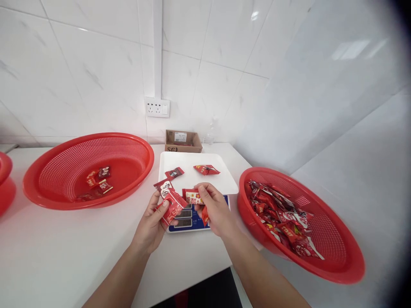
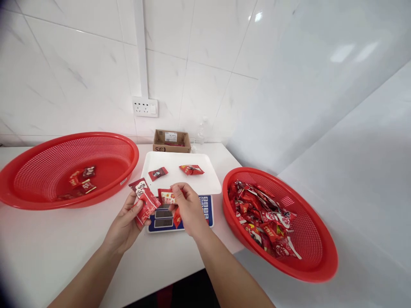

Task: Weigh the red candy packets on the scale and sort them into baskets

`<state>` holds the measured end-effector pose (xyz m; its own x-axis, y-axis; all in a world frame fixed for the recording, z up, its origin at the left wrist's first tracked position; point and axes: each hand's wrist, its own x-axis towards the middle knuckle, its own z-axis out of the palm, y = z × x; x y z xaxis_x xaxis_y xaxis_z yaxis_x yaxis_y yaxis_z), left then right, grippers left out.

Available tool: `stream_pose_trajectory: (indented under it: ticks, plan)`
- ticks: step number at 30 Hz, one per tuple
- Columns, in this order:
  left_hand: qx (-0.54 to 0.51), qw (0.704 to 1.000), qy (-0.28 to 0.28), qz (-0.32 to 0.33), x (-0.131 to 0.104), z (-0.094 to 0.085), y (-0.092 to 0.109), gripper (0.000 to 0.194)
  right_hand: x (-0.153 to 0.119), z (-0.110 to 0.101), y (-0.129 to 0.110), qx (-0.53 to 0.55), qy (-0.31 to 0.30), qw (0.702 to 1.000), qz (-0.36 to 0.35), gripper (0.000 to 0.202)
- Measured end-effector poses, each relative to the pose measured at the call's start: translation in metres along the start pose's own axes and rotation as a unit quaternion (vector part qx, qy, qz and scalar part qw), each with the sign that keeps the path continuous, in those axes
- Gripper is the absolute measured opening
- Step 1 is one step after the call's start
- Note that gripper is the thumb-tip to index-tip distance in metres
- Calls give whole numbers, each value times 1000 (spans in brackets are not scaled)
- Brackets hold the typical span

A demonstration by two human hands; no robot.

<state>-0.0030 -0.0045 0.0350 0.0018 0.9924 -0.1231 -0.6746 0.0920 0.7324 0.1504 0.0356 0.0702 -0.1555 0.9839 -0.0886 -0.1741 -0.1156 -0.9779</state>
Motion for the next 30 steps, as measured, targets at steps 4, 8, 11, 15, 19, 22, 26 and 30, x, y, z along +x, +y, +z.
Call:
stream_pose_trajectory:
  ticks: [4, 8, 11, 15, 19, 22, 26, 30]
  plan:
    - [-10, 1000, 12, 16, 2, -3, 5, 48, 22, -8, -12, 16, 21, 1000, -5, 40]
    - [-11, 999, 16, 30, 3, -6, 8, 46, 42, -17, -21, -22, 31, 999, -24, 51]
    - [-15, 999, 17, 39, 4, -10, 11, 44, 39, -27, -25, -43, 63, 996, -49, 50]
    - [-18, 998, -19, 54, 3, -16, 15, 37, 12, -48, -25, -52, 100, 990, -84, 44]
    - [73, 968, -232, -62, -6, -16, 15, 31, -27, -75, -19, -90, 147, 979, -110, 36]
    - [171, 871, -392, -240, -13, -7, 4, 29, -53, -96, -18, -166, 181, 963, -109, 33]
    - [221, 790, -439, -366, -17, 4, -20, 37, -69, -123, -28, -330, 295, 888, -123, 33]
    - [256, 759, -441, -405, -17, 5, -37, 46, -66, -149, -38, -412, 400, 809, -128, 34]
